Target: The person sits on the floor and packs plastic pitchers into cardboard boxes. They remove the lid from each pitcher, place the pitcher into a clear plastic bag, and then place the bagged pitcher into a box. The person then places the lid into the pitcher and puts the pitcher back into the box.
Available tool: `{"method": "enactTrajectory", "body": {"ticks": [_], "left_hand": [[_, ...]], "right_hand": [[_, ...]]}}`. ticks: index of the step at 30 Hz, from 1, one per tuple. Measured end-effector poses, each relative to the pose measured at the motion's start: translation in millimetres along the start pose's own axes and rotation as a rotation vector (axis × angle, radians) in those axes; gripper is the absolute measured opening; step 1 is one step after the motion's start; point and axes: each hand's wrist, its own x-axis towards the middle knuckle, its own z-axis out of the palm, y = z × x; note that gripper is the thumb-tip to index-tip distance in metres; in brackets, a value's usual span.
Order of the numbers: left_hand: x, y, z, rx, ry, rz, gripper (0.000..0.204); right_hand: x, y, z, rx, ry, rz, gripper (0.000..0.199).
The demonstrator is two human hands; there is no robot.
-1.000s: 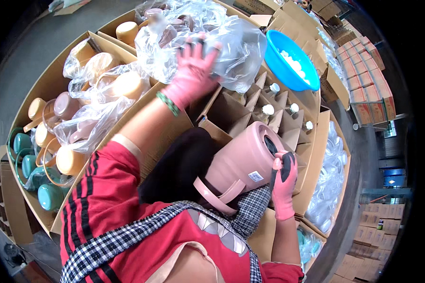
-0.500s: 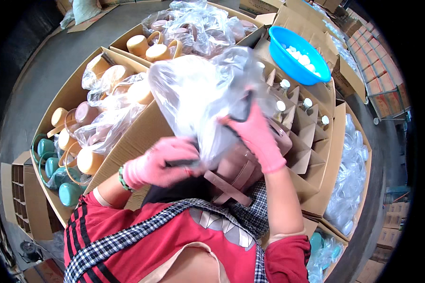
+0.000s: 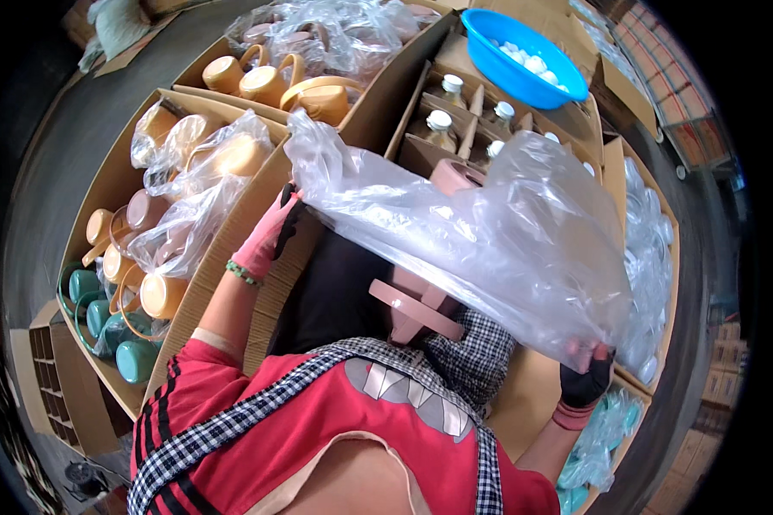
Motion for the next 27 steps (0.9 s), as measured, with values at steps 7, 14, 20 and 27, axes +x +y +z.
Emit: {"method": "enactTrajectory", "body": {"ticks": [7,14,20,27], "left_hand": [[76,-10,33,-0.124,-0.059,0.173,0.062],[77,30,75,0.144,-0.053,0.189,0.021],[-2,133,79,0.019,0.07,0.389,0.019],[-91,276,30,0.038,-0.319,1.045,0.035]], "right_hand": [[-51,35,-59,-0.976,0.332,-0.011,0.022],[-40,48,-67,0.096,0.543,0.074,0.021],[-43,62,-100,0.213,0.566,-0.004,0.036],[0,87,-61,0.08,0.326,0.045,0.047]]}}
